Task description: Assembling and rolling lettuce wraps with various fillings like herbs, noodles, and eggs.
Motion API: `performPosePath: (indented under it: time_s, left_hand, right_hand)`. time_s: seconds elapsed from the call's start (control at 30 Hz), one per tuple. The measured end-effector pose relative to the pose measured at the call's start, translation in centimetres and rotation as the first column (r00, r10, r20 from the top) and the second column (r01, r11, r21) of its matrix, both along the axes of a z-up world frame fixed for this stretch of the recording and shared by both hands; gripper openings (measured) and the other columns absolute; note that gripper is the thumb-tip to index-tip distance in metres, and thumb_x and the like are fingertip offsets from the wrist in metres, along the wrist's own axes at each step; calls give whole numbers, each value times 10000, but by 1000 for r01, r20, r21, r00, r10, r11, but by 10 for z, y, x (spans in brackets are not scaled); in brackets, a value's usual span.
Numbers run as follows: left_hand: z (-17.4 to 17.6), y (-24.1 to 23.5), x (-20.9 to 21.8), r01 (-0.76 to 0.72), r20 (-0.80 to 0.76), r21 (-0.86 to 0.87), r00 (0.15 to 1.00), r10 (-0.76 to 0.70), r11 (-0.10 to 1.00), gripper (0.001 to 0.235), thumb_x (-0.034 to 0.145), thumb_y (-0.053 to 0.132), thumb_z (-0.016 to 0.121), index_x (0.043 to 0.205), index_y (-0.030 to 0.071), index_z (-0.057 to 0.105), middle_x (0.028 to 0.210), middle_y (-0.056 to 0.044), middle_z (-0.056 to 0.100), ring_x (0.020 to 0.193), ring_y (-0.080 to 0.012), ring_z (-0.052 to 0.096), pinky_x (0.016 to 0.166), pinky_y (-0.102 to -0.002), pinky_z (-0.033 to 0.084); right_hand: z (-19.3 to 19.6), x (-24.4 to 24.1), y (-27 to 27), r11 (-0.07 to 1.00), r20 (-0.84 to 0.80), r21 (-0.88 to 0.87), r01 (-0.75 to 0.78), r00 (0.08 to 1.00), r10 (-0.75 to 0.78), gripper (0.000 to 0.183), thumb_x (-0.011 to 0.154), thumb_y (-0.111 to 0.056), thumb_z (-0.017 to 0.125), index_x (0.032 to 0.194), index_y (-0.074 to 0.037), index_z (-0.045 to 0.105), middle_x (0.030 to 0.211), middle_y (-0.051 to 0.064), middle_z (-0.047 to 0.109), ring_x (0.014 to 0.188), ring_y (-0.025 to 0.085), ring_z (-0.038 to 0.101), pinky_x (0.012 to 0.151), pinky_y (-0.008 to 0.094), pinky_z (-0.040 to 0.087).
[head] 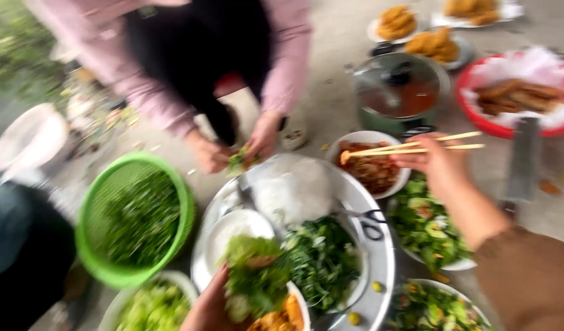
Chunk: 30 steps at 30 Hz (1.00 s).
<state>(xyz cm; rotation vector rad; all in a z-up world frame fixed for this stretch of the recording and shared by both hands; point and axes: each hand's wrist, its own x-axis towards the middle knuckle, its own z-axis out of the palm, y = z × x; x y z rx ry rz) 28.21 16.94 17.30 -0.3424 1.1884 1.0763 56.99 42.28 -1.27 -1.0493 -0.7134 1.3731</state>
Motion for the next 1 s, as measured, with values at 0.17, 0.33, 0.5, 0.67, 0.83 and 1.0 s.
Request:
performPosePath:
  time_s: [0.17, 0.33, 0.5, 0.67, 0.83, 1.0]
  left_hand:
    - [1, -21, -12, -188, -32, 111, 981, 192, 976, 654, 804, 422, 456, 1316, 21, 528, 1248, -231, 587, 1102, -359, 545, 923, -432, 428]
    - [16, -37, -20, -361, 38, 165, 932, 360, 918, 619, 835, 442, 482, 1282, 20, 550, 1221, -234, 613, 1040, -347, 582, 902, -398, 465]
    - [23, -62, -31, -412, 61, 292, 909, 413, 863, 524, 848, 455, 518, 1166, 54, 632, 1105, -151, 669, 912, -270, 622, 790, -334, 507]
    - [40, -95, -37, -457, 96, 294, 888, 449, 840, 559, 842, 432, 507, 1228, 34, 582, 1171, -167, 639, 999, -279, 599, 849, -365, 501]
    - [34, -134, -48, -477, 168, 369, 878, 447, 798, 566, 807, 436, 540, 1225, 57, 580, 1184, -146, 630, 1036, -297, 597, 851, -404, 510]
    - [58, -176, -56, -584, 132, 307, 808, 574, 751, 662, 712, 385, 571, 1264, 22, 528, 1209, -207, 602, 1073, -356, 570, 929, -477, 469]
  right_hand:
    - [130, -57, -79, 965, -96, 17, -263, 960, 263, 141, 975, -98, 458, 908, -52, 573, 891, 112, 644, 731, 332, 659, 725, 415, 597]
    - [166, -108, -154, 880, -220, 56, -471, 854, 471, 251, 995, -106, 428, 900, 34, 614, 812, 216, 657, 688, 357, 667, 708, 431, 595]
    - [156, -140, -196, 859, -142, -75, -506, 858, 493, 266, 930, -108, 432, 944, 108, 586, 847, 358, 643, 746, 463, 656, 726, 506, 558]
    - [206, -140, -243, 828, 18, 140, -543, 838, 546, 181, 903, -33, 457, 913, 84, 595, 842, 292, 655, 698, 444, 679, 691, 490, 607]
    - [246, -116, -291, 741, 129, 342, -578, 810, 572, 195, 954, -77, 421, 962, -1, 601, 951, 221, 641, 807, 394, 677, 750, 473, 616]
    - [207, -97, -334, 900, 294, 284, -331, 923, 247, 117, 994, -49, 430, 953, -12, 533, 1014, 200, 600, 873, 358, 657, 765, 433, 622]
